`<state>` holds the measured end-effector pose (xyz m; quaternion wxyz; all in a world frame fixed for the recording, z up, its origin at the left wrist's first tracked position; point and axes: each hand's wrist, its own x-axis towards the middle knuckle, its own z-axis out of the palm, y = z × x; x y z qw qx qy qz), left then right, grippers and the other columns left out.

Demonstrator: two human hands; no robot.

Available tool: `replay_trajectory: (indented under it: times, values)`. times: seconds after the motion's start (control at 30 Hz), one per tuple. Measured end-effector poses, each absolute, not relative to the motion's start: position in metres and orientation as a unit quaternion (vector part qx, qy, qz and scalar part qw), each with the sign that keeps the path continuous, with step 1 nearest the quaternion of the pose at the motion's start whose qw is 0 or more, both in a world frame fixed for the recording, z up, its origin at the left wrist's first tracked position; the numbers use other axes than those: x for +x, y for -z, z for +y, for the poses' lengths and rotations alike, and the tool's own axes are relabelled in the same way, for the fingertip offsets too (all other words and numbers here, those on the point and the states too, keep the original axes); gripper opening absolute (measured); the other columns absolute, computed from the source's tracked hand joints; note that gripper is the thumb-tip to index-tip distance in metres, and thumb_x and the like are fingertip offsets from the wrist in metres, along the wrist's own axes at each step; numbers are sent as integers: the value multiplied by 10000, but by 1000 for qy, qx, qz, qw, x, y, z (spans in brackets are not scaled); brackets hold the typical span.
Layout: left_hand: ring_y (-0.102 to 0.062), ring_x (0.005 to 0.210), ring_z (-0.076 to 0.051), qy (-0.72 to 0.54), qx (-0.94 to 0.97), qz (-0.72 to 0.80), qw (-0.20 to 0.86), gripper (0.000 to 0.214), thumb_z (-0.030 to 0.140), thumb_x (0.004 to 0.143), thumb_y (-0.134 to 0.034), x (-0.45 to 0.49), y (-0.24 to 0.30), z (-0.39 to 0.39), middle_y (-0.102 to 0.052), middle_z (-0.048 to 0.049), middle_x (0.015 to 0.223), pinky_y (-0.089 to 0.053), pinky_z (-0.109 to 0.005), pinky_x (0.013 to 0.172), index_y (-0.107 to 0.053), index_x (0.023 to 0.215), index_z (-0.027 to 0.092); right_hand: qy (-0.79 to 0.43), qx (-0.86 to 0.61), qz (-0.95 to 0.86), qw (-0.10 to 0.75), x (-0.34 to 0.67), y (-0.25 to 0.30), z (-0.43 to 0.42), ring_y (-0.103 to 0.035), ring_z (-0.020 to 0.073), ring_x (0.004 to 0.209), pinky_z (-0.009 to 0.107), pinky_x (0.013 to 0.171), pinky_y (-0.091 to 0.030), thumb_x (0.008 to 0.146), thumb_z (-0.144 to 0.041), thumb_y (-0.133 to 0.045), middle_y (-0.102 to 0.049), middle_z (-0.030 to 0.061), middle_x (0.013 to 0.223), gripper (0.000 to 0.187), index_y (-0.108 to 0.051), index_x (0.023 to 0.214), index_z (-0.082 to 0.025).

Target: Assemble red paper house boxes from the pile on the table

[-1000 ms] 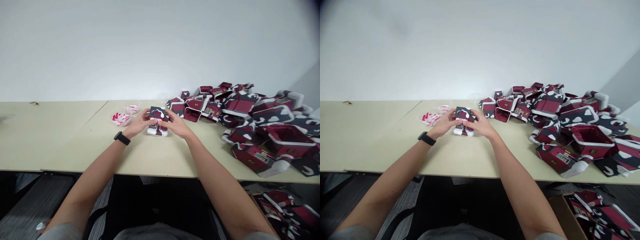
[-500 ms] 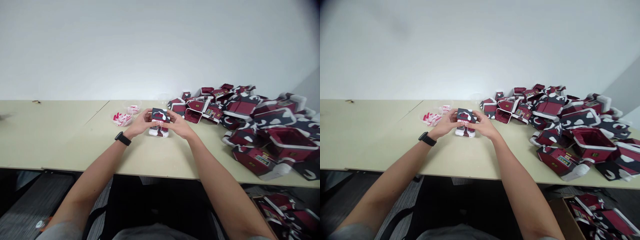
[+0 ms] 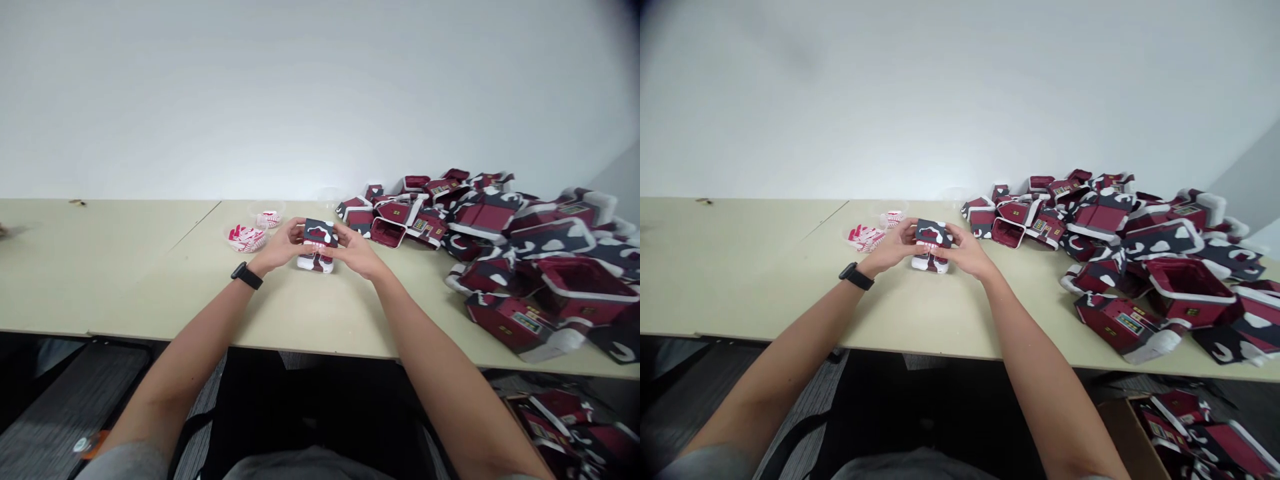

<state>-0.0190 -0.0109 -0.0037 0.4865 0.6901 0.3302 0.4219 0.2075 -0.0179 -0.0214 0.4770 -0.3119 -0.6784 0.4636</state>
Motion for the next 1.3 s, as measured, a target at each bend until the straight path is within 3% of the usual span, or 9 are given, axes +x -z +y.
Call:
replay_trajectory:
  times: [0.2,0.43,0.63,0.87,1.07,1.3]
  values:
    - [-646,1297,-312,-384,740,345,431,691,407,755,-916,-26,8,-5,-659,-140,1394,-517,-479,1114,-586,1327,204,-427,-338,-682,488,204,38,-4,-673,289,1223,457,1099,-535,679,-370,-945,-718,103,1364,705,-683,1315,-212]
    - [-660,1269,-323,-359,763,367,392,706,471,766,-896,-31,11,1,-673,-149,1363,-526,-495,1097,-591,1335,188,-432,-338,-680,487,197,47,0,-696,279,1181,438,1071,-558,691,-359,-908,-714,95,1329,690,-654,1313,-203]
    - [-672,1246,-312,-354,767,371,386,673,519,789,-867,-32,13,3,-683,-152,1356,-534,-478,1085,-608,1305,172,-436,-349,-668,492,194,55,6,-674,292,1263,437,1102,-553,697,-362,-903,-686,108,1407,740,-633,1371,-218]
    - [-674,1258,-318,-327,771,395,377,773,578,740,-890,-32,9,1,-687,-132,1359,-546,-461,1068,-575,1337,203,-407,-341,-697,482,193,57,7,-683,295,1246,456,1109,-553,751,-453,-880,-685,113,1409,733,-626,1397,-217]
    - [-711,1105,-298,-297,776,442,337,751,645,712,-879,-37,2,-6,-711,-83,1246,-573,-421,937,-559,1247,225,-388,-377,-663,517,193,55,9,-621,302,1370,489,1191,-484,868,-632,-753,-660,122,1473,627,-656,1360,-256]
    - [-695,1022,-282,-293,795,466,256,723,620,728,-877,-48,-5,-26,-698,-62,1204,-561,-405,856,-569,1268,252,-350,-409,-610,581,195,55,13,-676,274,1181,504,1070,-559,838,-650,-746,-698,121,1324,607,-639,1287,-256]
